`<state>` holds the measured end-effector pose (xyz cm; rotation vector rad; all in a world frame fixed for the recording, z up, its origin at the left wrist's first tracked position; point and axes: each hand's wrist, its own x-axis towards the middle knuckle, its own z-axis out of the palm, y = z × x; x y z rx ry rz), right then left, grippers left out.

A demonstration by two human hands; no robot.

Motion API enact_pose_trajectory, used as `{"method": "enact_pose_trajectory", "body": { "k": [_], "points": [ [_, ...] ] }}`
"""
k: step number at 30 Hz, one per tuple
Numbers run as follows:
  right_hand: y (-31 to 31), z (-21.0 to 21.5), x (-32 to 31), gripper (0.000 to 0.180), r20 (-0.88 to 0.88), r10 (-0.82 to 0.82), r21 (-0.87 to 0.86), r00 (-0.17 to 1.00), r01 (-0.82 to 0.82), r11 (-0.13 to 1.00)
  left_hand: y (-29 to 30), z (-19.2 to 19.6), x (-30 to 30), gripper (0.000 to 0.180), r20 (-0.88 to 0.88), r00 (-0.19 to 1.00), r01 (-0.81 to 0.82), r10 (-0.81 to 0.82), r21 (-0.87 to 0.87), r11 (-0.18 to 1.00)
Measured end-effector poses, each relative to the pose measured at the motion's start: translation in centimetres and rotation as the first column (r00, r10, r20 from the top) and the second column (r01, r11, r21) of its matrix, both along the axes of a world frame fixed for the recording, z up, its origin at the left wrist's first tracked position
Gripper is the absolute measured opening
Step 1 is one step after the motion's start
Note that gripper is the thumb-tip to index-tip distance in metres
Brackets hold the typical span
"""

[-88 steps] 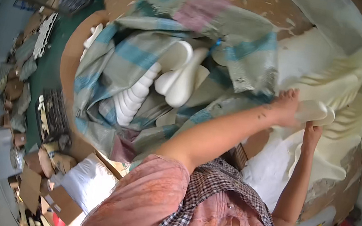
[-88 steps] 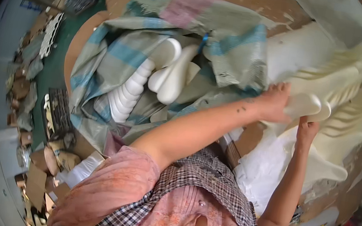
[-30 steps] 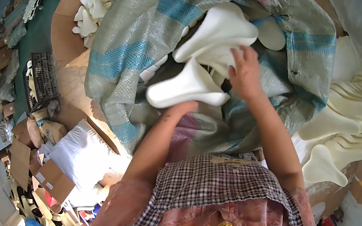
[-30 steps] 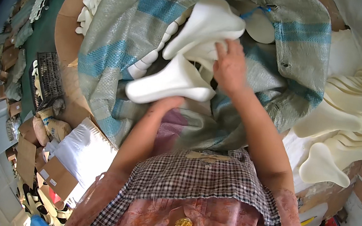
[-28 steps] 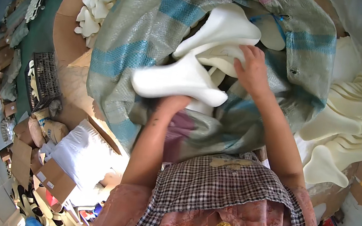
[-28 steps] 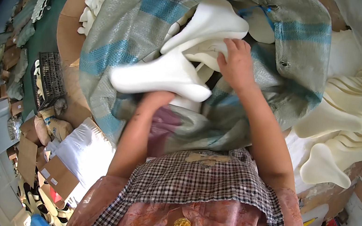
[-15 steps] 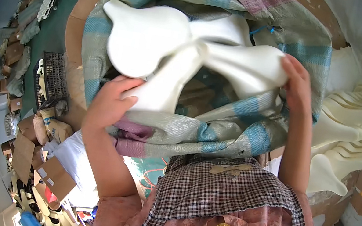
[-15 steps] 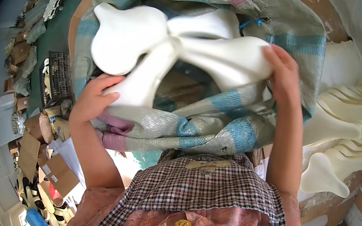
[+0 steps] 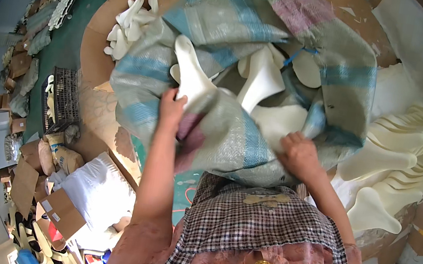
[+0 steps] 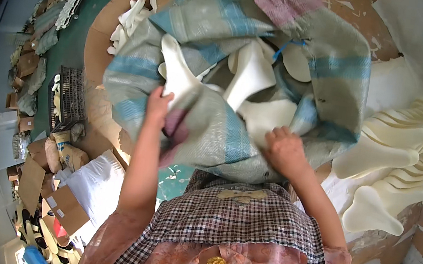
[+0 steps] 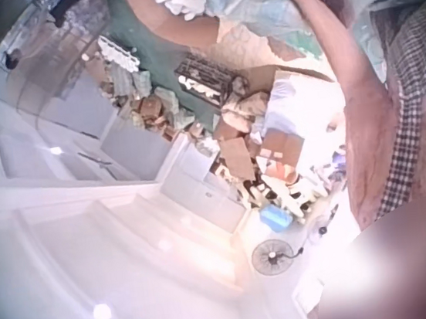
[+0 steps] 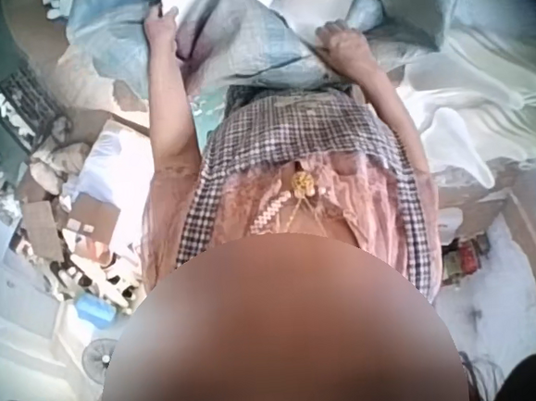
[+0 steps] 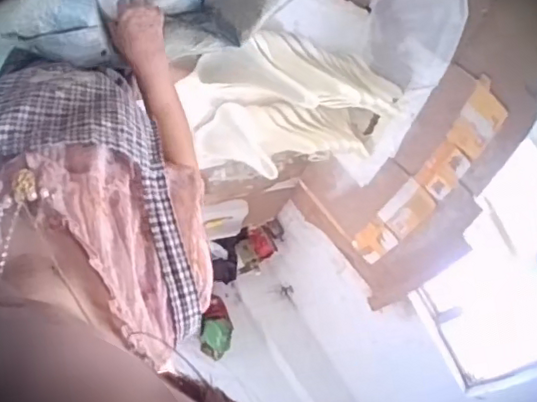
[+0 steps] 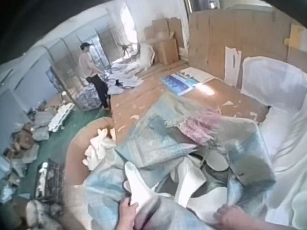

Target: The worker is organizing white foam components into neat rows on a workbench and retrieving more from a large storage bag.

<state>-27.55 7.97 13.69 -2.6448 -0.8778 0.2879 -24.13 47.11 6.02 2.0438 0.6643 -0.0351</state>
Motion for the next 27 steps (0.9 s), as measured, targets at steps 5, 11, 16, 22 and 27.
{"method": "enact_pose_trajectory", "body": {
  "k": [5,11,16,22,27],
  "points": [
    [3.8,-0.4,7.2,0.024,-0.062,-0.011,0.234,0.998,0.025,0.972,-6.3,-1.4,3.9,0.059,0.058,0.988,-0.121,0.145,-0.298,0.947],
    [9.0,-10.4,8.4,0.022,-0.164,0.196,-0.288,0.967,-0.237,0.928,-7.0,-0.5,8.1,0.058,0.002,0.892,-0.401,0.451,-0.458,0.793],
    [10.6,-6.3,9.6,0.025,0.366,0.169,0.161,0.915,-0.241,0.957,-7.6,-0.1,5.2,0.064,0.197,0.778,-0.348,0.596,-0.654,0.671],
    [10.5,-6.3,13.9,0.024,0.459,0.305,0.043,0.834,-0.364,0.930,-4.5,4.3,2.9,0.070,0.387,0.809,-0.070,0.443,-0.685,0.726],
    [9.6,-9.4,15.9,0.021,0.310,0.464,-0.261,0.830,-0.395,0.881,1.2,6.9,0.8,0.046,0.327,0.686,-0.039,0.650,-0.876,0.481]
  ]
}}
